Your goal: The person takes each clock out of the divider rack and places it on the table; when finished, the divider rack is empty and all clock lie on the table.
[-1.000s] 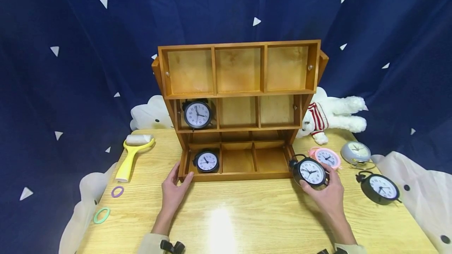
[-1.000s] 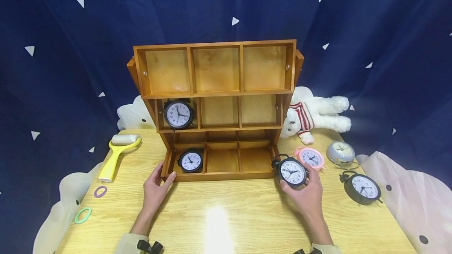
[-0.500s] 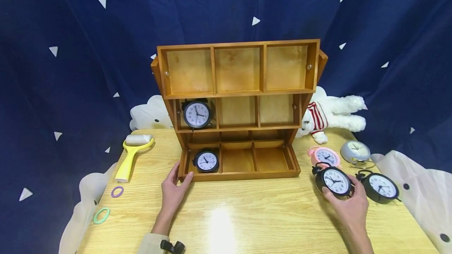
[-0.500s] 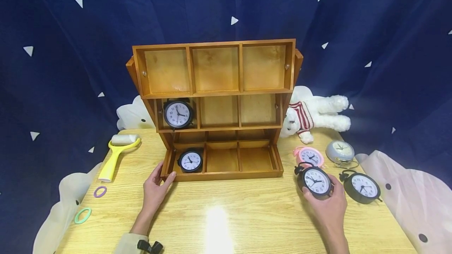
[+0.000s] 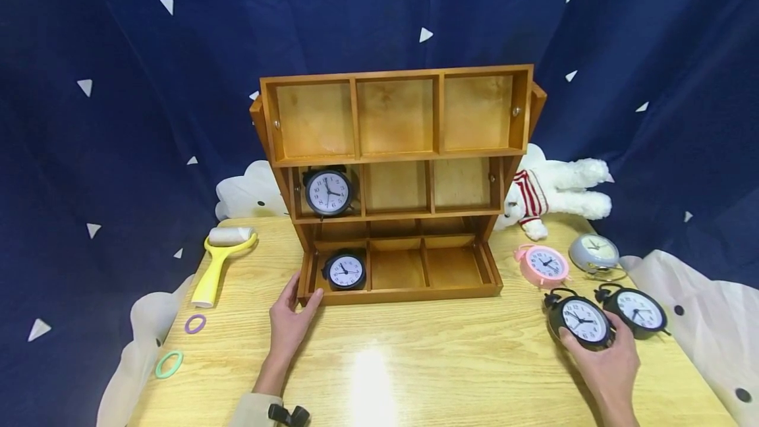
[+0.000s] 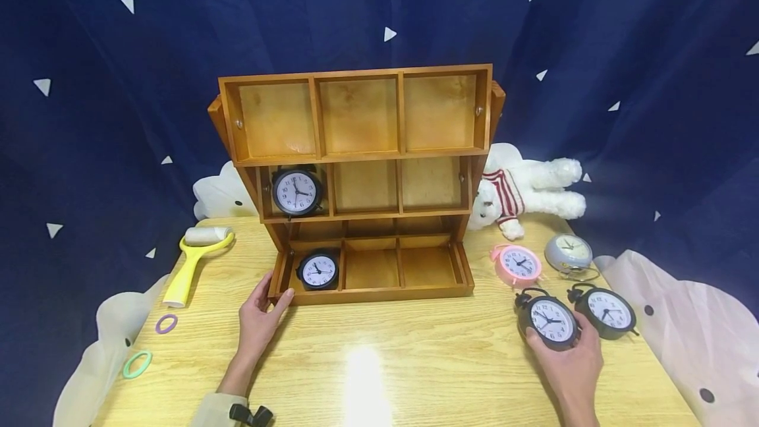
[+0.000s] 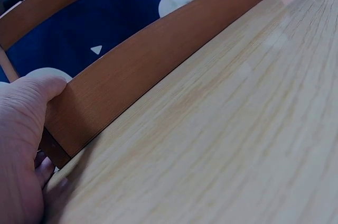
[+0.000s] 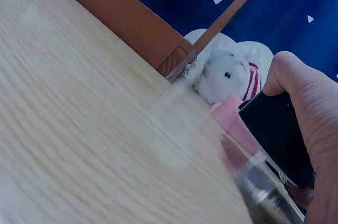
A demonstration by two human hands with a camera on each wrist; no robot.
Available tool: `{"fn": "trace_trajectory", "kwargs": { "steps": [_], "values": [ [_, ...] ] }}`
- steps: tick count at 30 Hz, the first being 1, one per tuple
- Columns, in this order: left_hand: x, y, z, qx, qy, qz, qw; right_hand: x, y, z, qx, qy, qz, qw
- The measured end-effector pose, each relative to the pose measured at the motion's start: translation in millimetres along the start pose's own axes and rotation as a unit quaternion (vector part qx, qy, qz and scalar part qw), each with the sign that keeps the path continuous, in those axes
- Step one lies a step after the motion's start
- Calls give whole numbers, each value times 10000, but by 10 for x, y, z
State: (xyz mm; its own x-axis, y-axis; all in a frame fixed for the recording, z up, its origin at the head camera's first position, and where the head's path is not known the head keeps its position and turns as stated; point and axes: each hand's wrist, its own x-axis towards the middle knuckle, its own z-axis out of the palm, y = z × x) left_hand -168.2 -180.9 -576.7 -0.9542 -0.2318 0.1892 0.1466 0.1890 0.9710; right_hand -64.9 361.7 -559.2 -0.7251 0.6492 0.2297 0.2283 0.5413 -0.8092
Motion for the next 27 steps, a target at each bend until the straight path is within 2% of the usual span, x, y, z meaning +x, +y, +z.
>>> {"fn": "trace_trajectory", "kwargs": {
  "steps": [6,9,11,18,27],
  "values": [
    [-48,259,1,32,-7,-42,10000,23,71,4,-115,97,-22,9999],
    [-63,315,-3,55,-3,-22,10000,33,96,8,-199,84,-5,9998],
    [-56,273,3,25,9,-15,10000,40,112,6,-247,63,32,9997],
    [3,-32,7,23,79,60,9999,74,148,-1,-342,117,112,9993],
    [1,-42,4,75,63,94,9999,114,171,-6,-453,-96,330,9984]
  ]
}}
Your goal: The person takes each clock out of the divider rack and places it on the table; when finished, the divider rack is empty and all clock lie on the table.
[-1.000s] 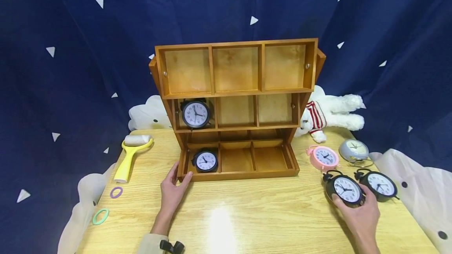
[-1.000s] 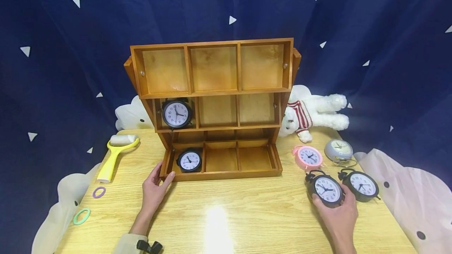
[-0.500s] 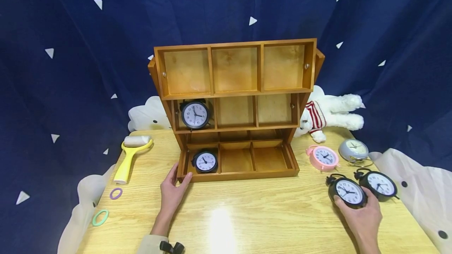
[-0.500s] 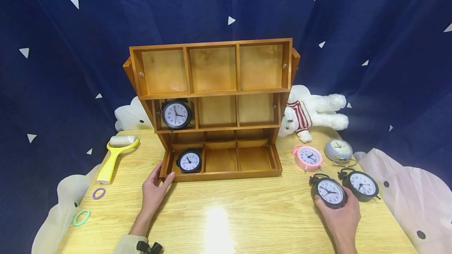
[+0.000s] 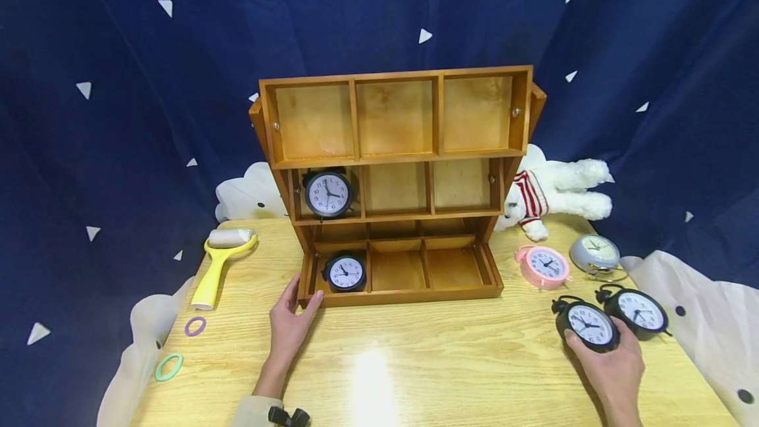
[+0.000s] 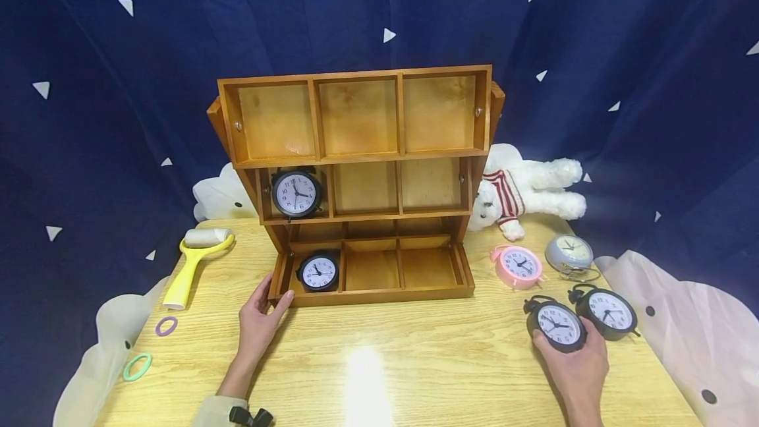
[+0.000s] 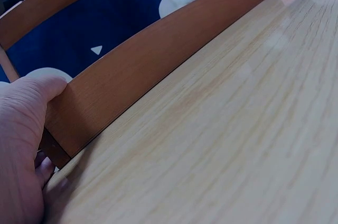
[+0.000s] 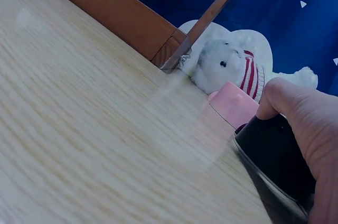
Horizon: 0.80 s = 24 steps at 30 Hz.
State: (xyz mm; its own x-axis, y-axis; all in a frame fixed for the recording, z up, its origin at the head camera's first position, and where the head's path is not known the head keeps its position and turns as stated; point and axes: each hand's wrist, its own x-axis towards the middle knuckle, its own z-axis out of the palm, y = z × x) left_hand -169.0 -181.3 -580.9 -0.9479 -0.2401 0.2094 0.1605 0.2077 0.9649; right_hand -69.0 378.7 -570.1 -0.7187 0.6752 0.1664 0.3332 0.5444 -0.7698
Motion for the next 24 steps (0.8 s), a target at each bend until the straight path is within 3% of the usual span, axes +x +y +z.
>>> {"fn": "trace_trajectory", "kwargs": {
  "steps": [3,5,8,11,13,16,20,24],
  "values": [
    [2,-5,3,-6,15,-24,10000,-28,-19,10,221,319,-233,9990],
    [4,-11,3,-6,20,-38,10000,-51,-42,19,511,724,-637,9940],
    [8,-18,1,12,22,-38,10000,-77,-120,25,933,1258,-1413,9775],
    [8,-21,-3,29,26,-27,10000,-83,-270,22,1240,1374,-1871,9647],
    [8,-17,-6,46,19,-25,10000,-79,-382,28,1365,1198,-2012,9626],
    [1,-14,-5,35,16,-56,10000,-67,-530,70,1366,741,-1984,9677],
    [-1,-9,-2,1,5,-99,10000,-55,-674,169,1253,-187,-1708,9771],
    [0,-8,-1,-1,4,-95,10000,-40,-780,298,1251,-1035,-1517,9750]
  ]
}}
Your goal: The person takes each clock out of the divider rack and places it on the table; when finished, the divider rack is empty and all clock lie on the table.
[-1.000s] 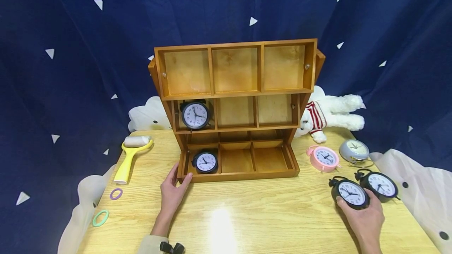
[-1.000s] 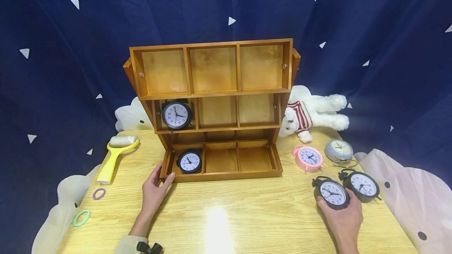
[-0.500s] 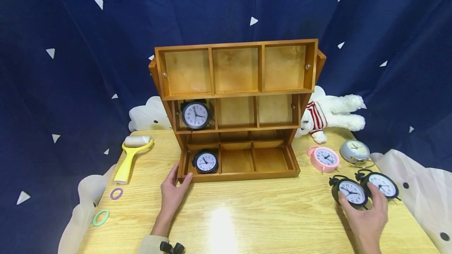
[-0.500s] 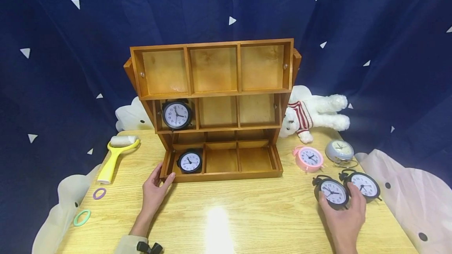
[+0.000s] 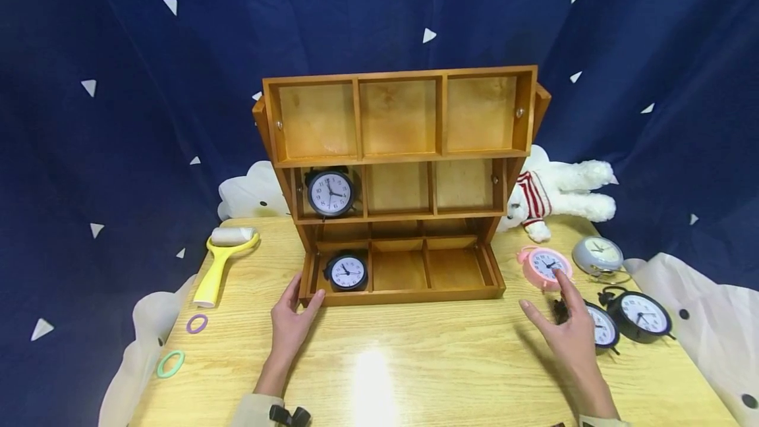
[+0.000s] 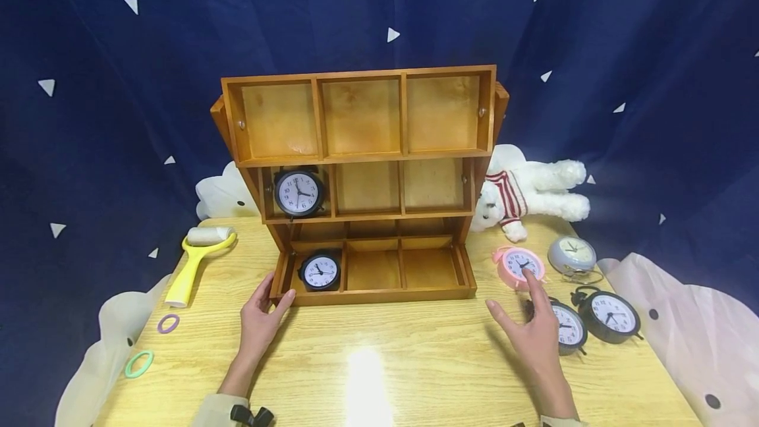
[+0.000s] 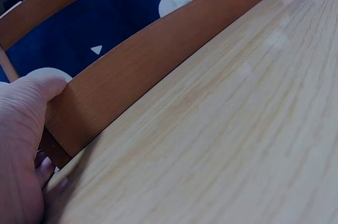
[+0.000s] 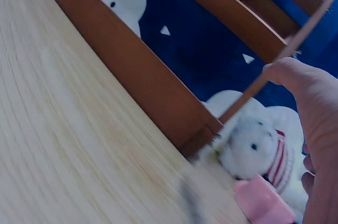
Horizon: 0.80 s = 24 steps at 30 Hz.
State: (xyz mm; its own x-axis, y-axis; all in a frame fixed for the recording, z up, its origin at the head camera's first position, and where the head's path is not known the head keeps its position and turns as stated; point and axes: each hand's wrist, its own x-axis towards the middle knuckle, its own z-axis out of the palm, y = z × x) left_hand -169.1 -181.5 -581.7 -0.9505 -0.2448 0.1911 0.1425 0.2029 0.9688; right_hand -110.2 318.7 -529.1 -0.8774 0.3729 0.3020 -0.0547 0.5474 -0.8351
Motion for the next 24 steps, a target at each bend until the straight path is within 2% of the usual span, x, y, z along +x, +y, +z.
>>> {"fn": "trace_trajectory", "kwargs": {
  "steps": [4,11,18,24],
  "values": [
    [-5,-2,-3,46,-1,6,10000,57,11,145,19,-455,-136,9989],
    [0,1,-12,118,1,54,9999,178,95,391,189,-1088,-768,9909],
    [4,-15,-5,89,19,62,9999,253,178,601,890,-1661,-551,9805],
    [-1,-16,-10,112,37,99,9999,322,241,707,1372,-1680,-459,9751]
  ]
}}
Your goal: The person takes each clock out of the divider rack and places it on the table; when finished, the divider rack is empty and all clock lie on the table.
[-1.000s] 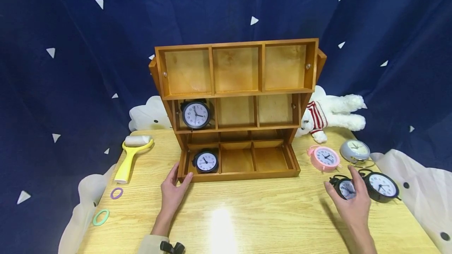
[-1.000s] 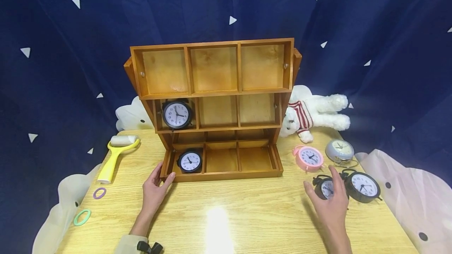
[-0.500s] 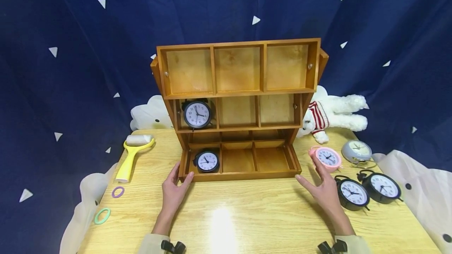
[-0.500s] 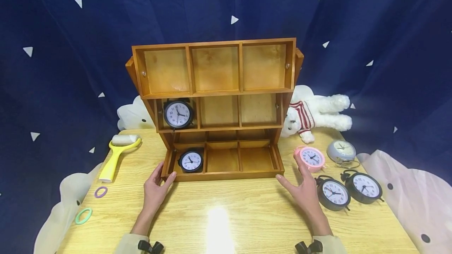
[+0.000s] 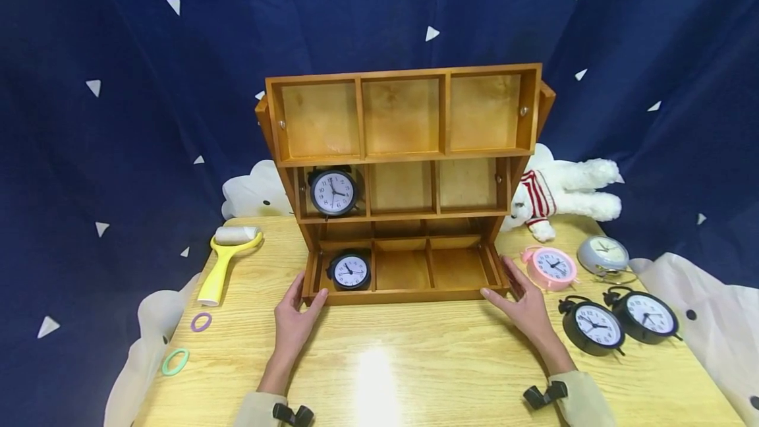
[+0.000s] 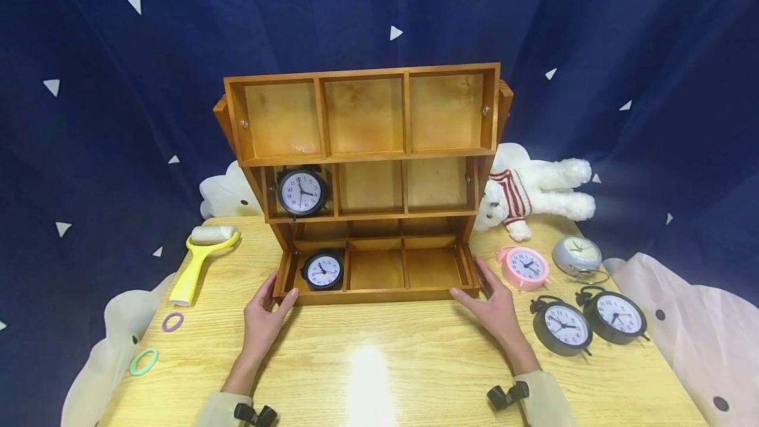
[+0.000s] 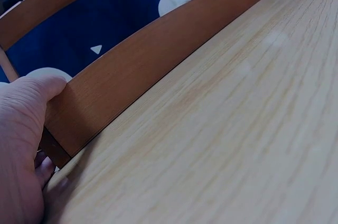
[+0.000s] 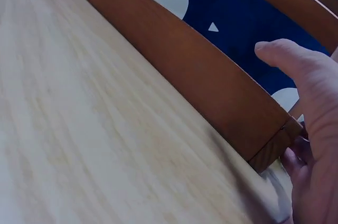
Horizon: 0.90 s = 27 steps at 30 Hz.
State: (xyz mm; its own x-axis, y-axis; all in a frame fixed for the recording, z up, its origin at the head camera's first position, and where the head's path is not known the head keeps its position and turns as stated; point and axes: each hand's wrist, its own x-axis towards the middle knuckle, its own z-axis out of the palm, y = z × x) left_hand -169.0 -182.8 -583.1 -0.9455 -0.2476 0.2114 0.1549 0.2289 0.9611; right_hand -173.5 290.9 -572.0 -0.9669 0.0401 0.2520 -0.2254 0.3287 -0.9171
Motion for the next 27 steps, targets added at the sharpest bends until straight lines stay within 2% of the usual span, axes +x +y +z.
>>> {"fn": "trace_trajectory", "kwargs": {
  "steps": [8,17,27],
  "values": [
    [-5,34,-12,2,-22,-39,10000,24,51,9,-366,85,338,9987],
    [-4,17,8,-70,-51,-89,9999,5,47,-20,-351,201,227,9989],
    [30,32,1,-52,-23,-85,9999,-8,36,-19,-471,183,450,9977]
  ]
}}
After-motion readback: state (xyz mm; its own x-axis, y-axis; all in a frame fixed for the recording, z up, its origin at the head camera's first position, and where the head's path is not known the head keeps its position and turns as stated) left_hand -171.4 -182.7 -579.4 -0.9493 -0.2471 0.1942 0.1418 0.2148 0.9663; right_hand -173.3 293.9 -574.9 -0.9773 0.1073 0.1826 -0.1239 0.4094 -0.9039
